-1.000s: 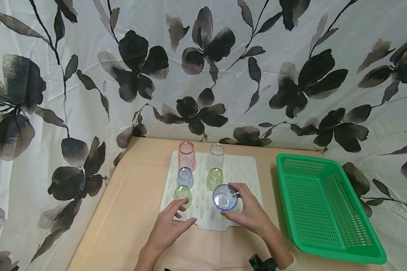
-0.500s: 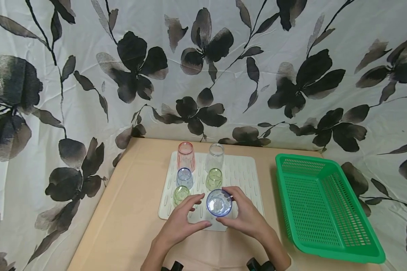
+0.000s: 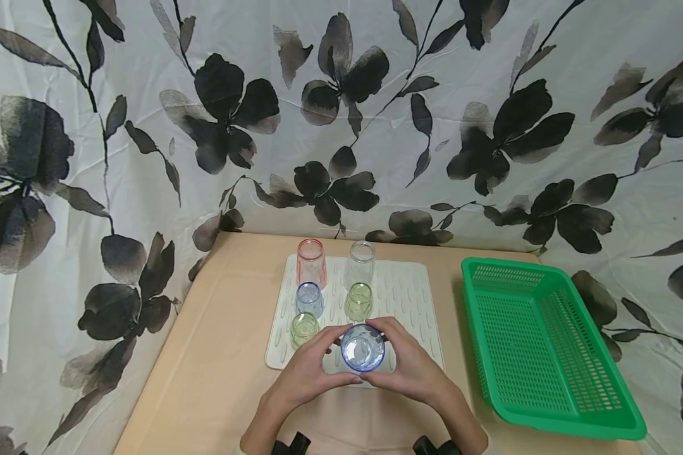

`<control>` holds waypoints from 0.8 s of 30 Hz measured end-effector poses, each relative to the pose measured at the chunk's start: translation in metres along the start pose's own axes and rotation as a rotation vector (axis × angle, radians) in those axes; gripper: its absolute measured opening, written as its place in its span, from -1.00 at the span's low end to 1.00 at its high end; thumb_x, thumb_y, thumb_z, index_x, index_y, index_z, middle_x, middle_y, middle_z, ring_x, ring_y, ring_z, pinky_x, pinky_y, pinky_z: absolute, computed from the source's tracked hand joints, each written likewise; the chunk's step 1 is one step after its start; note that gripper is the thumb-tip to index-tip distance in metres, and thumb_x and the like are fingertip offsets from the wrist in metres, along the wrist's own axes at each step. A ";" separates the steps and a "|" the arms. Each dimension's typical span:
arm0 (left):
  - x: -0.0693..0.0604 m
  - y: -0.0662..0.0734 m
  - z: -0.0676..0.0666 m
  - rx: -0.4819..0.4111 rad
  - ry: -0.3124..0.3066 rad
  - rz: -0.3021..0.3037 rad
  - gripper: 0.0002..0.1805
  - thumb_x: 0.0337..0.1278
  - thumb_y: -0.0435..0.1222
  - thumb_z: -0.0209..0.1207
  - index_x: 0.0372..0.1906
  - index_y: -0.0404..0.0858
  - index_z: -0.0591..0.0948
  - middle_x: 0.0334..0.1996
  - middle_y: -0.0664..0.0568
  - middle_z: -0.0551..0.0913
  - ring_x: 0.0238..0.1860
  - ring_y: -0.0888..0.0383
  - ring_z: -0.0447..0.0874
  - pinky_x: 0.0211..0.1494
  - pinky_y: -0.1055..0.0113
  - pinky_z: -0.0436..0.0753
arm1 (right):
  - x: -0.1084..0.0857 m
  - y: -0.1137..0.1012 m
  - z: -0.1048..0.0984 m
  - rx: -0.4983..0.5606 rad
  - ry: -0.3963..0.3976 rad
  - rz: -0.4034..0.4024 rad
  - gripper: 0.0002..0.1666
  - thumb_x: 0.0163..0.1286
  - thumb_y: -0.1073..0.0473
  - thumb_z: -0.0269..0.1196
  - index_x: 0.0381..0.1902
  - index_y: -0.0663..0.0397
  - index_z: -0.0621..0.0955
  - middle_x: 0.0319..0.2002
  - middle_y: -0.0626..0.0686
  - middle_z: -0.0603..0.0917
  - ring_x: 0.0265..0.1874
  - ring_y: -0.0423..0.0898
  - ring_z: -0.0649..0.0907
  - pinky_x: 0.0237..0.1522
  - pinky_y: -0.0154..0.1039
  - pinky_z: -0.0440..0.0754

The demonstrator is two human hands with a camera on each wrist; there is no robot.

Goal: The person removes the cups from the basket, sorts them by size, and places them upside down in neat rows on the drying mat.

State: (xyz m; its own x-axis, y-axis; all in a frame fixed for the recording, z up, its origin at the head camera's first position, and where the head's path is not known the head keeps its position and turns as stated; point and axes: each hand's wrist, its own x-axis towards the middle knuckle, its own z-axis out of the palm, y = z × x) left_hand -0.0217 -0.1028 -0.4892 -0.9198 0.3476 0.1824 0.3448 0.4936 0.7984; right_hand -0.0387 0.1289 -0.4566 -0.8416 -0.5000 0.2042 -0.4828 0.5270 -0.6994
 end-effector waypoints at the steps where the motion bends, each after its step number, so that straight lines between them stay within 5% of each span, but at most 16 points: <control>1: 0.000 0.000 0.000 0.004 -0.002 0.009 -0.10 -0.15 0.25 0.45 0.39 0.18 0.41 0.15 0.32 0.61 0.01 0.38 0.57 0.02 0.41 0.72 | 0.000 -0.001 0.000 0.002 -0.004 -0.004 0.03 -0.09 0.00 0.65 0.34 0.01 0.44 0.20 -0.15 0.55 0.11 -0.17 0.63 0.15 -0.21 0.75; 10: 0.001 -0.002 -0.002 -0.012 0.016 0.122 -0.02 -0.23 0.22 0.50 0.41 0.10 0.40 0.17 0.27 0.59 0.03 0.35 0.56 -0.01 0.43 0.70 | -0.002 -0.003 0.001 0.046 -0.040 -0.035 0.03 -0.04 0.07 0.63 0.38 -0.01 0.40 0.23 -0.17 0.53 0.09 -0.17 0.64 0.13 -0.25 0.75; 24: 0.003 0.002 0.000 -0.053 0.066 0.181 -0.07 -0.26 0.15 0.56 0.34 0.07 0.45 0.16 0.22 0.59 0.04 0.28 0.57 -0.10 0.49 0.66 | -0.006 -0.005 -0.007 0.114 -0.102 -0.026 0.11 0.09 0.04 0.57 0.52 -0.07 0.26 0.35 -0.09 0.49 0.26 -0.05 0.59 0.27 -0.13 0.69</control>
State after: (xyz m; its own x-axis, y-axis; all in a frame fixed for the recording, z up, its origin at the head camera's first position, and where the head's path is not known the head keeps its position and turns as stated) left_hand -0.0241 -0.1009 -0.4870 -0.8547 0.3731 0.3610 0.4966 0.3847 0.7781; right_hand -0.0328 0.1338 -0.4495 -0.7973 -0.5829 0.1566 -0.4687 0.4344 -0.7692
